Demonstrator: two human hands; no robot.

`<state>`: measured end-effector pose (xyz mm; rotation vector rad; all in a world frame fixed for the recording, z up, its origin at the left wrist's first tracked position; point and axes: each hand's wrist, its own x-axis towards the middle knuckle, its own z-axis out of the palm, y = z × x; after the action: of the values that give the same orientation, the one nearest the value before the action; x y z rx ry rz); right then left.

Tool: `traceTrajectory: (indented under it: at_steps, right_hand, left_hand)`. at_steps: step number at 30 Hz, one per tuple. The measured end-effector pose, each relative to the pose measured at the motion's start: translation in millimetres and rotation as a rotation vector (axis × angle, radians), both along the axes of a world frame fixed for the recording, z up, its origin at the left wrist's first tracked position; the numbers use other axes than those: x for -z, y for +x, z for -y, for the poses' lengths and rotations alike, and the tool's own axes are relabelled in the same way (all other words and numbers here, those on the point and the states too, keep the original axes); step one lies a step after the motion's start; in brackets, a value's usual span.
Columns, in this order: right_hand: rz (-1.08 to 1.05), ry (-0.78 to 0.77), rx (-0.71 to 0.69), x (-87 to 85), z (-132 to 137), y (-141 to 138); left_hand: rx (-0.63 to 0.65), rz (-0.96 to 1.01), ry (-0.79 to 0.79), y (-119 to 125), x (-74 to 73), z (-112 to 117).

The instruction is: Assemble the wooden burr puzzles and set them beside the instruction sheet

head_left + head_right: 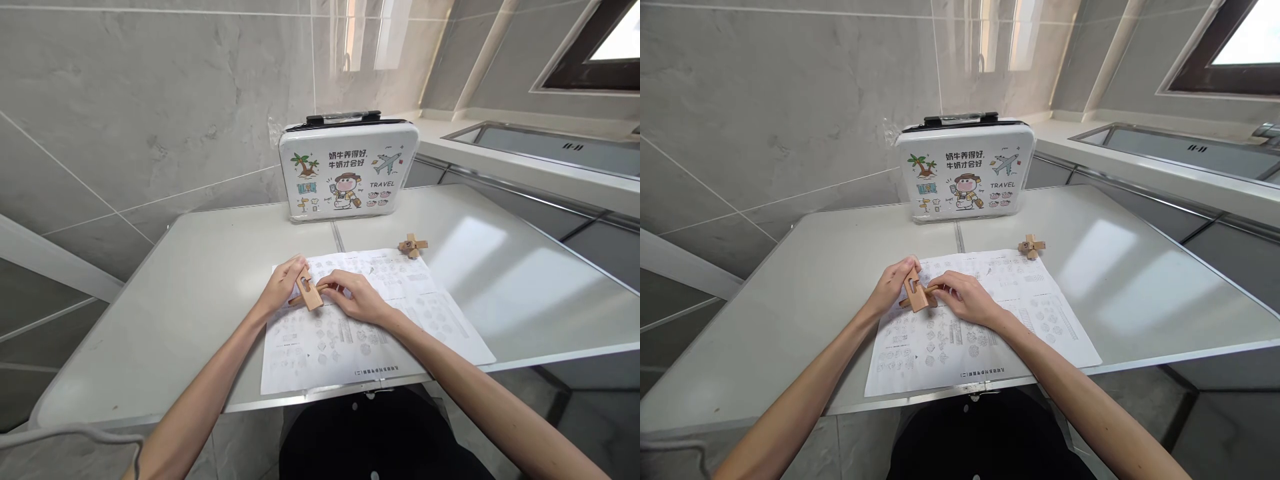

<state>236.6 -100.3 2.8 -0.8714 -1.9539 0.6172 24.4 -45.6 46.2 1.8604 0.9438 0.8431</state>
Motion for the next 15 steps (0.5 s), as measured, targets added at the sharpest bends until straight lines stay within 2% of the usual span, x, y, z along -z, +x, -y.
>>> traceTrajectory:
  at_steps: [9, 15]
  right_hand:
    - [-0.042, -0.018, 0.0, 1.5, -1.2, 0.2]
    - [-0.158, -0.168, -0.003, 2.6, -1.7, 0.5]
  left_hand:
    - [0.043, -0.059, -0.028, 2.5, 0.5, -1.1]
    - [0.042, -0.078, -0.122, 2.0, 7.5, -6.8]
